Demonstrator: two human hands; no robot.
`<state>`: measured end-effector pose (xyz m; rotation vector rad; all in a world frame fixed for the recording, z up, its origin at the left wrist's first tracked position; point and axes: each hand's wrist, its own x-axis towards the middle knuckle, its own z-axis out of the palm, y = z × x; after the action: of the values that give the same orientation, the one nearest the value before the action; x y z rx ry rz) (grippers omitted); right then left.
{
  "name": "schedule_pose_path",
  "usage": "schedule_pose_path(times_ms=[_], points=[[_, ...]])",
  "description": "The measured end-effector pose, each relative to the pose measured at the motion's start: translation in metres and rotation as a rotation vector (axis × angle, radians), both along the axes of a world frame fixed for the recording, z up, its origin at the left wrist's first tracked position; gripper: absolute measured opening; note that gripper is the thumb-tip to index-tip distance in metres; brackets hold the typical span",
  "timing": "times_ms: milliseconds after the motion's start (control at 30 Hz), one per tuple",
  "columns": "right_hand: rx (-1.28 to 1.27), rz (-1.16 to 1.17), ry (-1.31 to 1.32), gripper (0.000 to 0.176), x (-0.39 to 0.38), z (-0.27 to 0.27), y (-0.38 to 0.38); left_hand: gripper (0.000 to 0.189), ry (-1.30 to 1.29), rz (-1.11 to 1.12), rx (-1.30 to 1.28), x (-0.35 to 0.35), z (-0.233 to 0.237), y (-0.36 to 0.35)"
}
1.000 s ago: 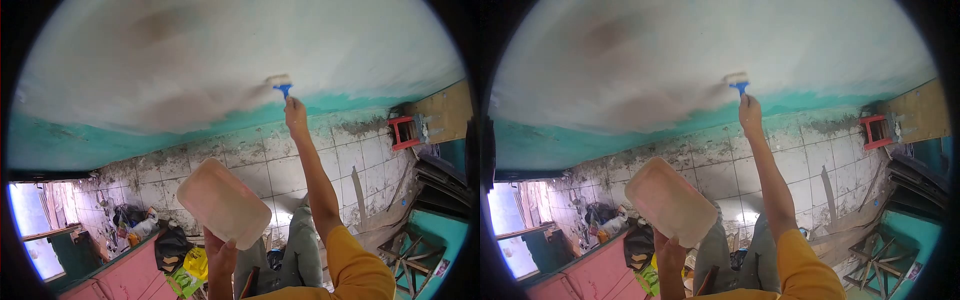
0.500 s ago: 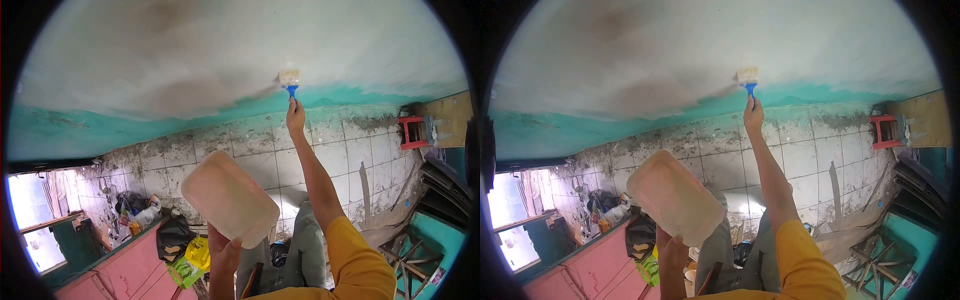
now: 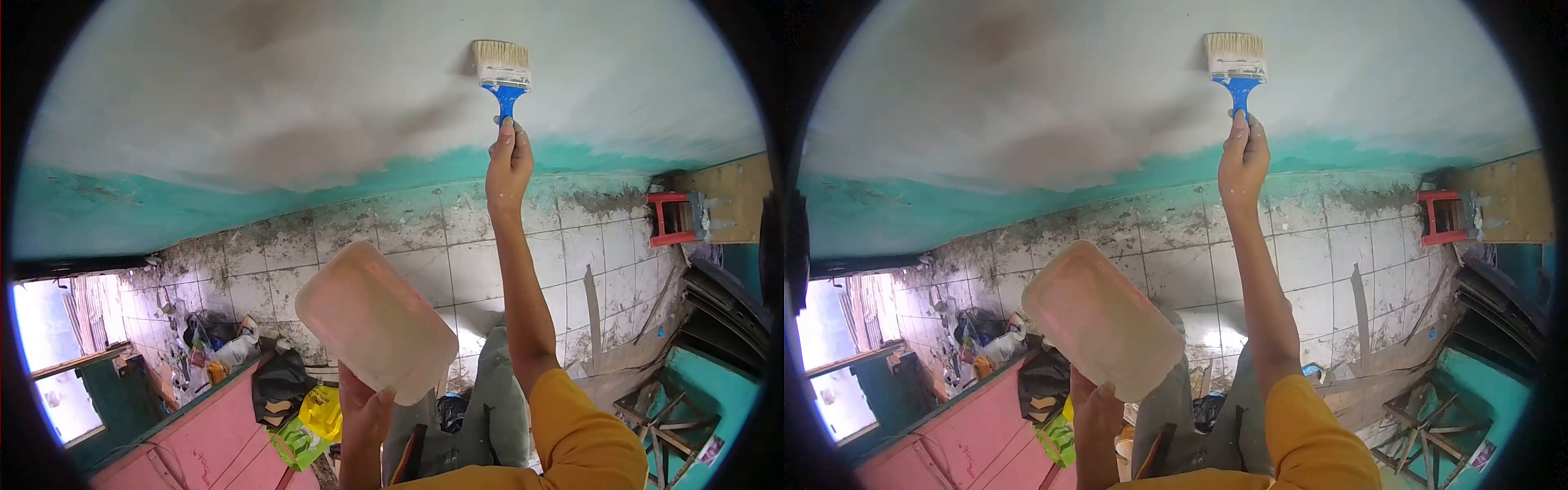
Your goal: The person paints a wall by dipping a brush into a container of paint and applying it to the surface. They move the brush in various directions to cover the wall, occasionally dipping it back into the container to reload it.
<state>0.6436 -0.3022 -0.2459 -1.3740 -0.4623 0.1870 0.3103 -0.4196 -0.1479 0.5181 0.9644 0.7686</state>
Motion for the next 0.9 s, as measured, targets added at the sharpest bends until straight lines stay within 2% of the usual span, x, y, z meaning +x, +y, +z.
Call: schedule_pose_path(times_ms=[100, 167, 233, 300, 333, 367, 433, 467, 567, 633, 667, 700, 733, 800, 867, 900], points=[[-0.074, 0.011, 0.043, 0.037, 0.005, -0.059, 0.011, 0.089, 0.008, 0.003, -0.01, -0.005, -0.002, 0.003], [-0.128, -0.005, -0.032, 0.036, 0.01, -0.128, 0.014, 0.09, 0.0, 0.0, -0.018, -0.008, -0.006, 0.006], [-0.344, -0.028, -0.028, 0.038, 0.008, -0.18, 0.012, 0.091, 0.022, 0.007, -0.01, -0.013, -0.01, 0.008], [-0.44, -0.045, -0.049, 0.039, 0.006, -0.231, 0.006, 0.091, 0.03, 0.004, -0.008, -0.02, -0.017, 0.01], [-0.536, -0.059, -0.073, 0.04, 0.002, -0.236, 0.005, 0.091, 0.035, 0.004, -0.005, -0.023, -0.019, 0.011], [-0.537, -0.061, -0.072, 0.04, 0.002, -0.24, 0.003, 0.091, 0.035, 0.002, -0.006, -0.024, -0.019, 0.013], [-0.699, -0.004, 0.003, 0.041, 0.002, -0.215, 0.002, 0.088, 0.014, 0.014, 0.001, -0.026, -0.017, 0.017], [-0.7, -0.009, 0.002, 0.041, 0.003, -0.2, 0.003, 0.088, 0.012, 0.01, 0.0, -0.029, -0.017, 0.019], [-0.636, -0.025, -0.043, 0.043, 0.001, -0.125, 0.012, 0.087, 0.009, -0.017, 0.001, -0.033, -0.017, 0.028], [-0.332, -0.015, 0.053, 0.041, -0.014, -0.059, 0.013, 0.087, 0.0, -0.043, 0.003, -0.034, -0.015, 0.035], [-0.333, -0.019, 0.053, 0.041, -0.021, -0.039, 0.013, 0.087, -0.001, -0.047, 0.002, -0.035, -0.014, 0.038], [-0.213, -0.031, 0.02, 0.04, -0.029, -0.022, 0.013, 0.087, -0.005, -0.059, 0.004, -0.037, -0.014, 0.04], [-0.092, -0.04, -0.014, 0.039, -0.032, -0.016, 0.014, 0.087, -0.011, -0.068, 0.007, -0.038, -0.014, 0.042], [-0.05, -0.031, -0.009, 0.039, -0.033, -0.028, 0.02, 0.087, -0.012, -0.07, 0.018, -0.042, -0.017, 0.044], [-0.013, -0.02, -0.002, 0.039, -0.03, -0.066, 0.027, 0.087, -0.012, -0.07, 0.025, -0.045, -0.018, 0.046], [-0.101, -0.02, -0.005, 0.038, -0.025, -0.104, 0.03, 0.094, 0.002, -0.08, 0.002, -0.046, -0.016, 0.047]])
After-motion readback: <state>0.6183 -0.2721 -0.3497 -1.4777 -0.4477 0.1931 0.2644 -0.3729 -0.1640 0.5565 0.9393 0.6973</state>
